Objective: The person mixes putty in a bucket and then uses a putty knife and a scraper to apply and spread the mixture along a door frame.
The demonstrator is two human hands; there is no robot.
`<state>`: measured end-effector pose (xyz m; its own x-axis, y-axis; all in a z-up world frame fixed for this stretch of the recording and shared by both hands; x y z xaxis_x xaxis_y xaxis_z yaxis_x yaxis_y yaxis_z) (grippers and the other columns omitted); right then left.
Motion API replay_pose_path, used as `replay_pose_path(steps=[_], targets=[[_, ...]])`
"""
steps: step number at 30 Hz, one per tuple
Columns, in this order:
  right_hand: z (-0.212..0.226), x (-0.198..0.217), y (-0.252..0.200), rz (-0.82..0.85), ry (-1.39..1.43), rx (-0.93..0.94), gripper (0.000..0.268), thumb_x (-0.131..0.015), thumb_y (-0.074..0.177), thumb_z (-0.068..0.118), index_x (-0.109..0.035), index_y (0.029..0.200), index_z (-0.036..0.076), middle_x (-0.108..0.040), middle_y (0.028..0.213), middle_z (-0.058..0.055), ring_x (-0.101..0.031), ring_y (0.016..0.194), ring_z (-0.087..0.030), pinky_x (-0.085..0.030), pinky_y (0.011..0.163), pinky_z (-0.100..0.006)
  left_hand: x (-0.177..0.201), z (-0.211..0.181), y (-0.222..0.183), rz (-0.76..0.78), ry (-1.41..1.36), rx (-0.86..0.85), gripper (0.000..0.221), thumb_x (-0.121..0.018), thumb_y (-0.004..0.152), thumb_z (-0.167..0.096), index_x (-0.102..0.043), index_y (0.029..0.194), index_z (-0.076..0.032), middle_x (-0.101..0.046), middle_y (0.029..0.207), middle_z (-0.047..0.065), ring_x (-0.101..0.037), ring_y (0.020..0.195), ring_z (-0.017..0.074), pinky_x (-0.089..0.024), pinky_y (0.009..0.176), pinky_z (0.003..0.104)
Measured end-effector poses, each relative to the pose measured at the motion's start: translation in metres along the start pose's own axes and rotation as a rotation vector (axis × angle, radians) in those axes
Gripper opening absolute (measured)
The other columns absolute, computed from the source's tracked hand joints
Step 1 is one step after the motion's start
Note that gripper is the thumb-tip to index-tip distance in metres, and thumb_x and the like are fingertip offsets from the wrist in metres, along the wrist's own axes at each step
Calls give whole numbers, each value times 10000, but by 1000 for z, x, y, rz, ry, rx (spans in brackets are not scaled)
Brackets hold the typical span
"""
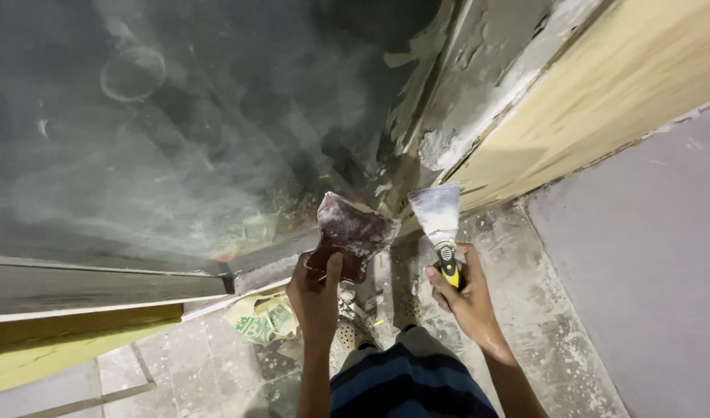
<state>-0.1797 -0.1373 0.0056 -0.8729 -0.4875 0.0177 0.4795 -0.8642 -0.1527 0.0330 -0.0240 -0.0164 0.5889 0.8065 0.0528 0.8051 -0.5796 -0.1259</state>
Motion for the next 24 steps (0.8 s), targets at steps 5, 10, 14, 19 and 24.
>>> replay_pose_path(steps=[5, 10, 14, 19, 24], targets=[[5, -8, -3, 47, 203, -114, 253, -503, 1030, 272, -543, 1183, 74, -542, 725, -7, -477, 486, -86, -359, 401, -243, -24, -8, -7, -59, 95, 6, 344, -776, 895, -292, -688, 1082, -17, -782, 859, 49, -743, 710, 101, -570, 619, 234], [6, -7, 0, 108, 351, -147, 212, -490, 1067, 243, -522, 1155, 52, -522, 744, -25, -462, 503, -92, -349, 416, -251, -45, -10, -14, -95, 68, -38, 240, -758, 928, -248, -727, 996, -20, -798, 859, 59, -726, 701, 128, -549, 605, 263], [7, -3, 4, 148, 328, -260, 202, -475, 1058, 241, -511, 1126, 54, -535, 760, -30, -473, 512, -100, -366, 424, -268, -58, -15, -23, -135, 41, -66, 198, -755, 945, -202, -737, 994, -11, -785, 857, 83, -705, 737, 138, -551, 676, 265], [4, -3, 6, 201, 413, -294, 226, -464, 1074, 249, -538, 1140, 45, -535, 765, -38, -462, 509, -95, -355, 433, -263, -69, -18, -31, -131, 64, -160, 185, -718, 960, -166, -753, 1057, -12, -798, 927, 90, -740, 813, 137, -590, 776, 273], [-4, -1, 8, 240, 517, -373, 218, -469, 1065, 250, -519, 1142, 52, -545, 793, -45, -481, 514, -107, -365, 432, -268, -76, -16, -38, -133, 58, -58, 197, -715, 955, -164, -758, 1079, -18, -803, 926, 120, -761, 778, 149, -624, 718, 292]])
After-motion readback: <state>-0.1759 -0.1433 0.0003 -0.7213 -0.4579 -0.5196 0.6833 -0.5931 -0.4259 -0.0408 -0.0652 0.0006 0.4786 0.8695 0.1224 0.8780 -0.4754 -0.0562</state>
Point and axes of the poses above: each hand's wrist, its own y-axis towards the middle knuckle, its own x-axis out of the back of the hand, z = x × y, the point moved 1 cm from there along y, towards the middle knuckle
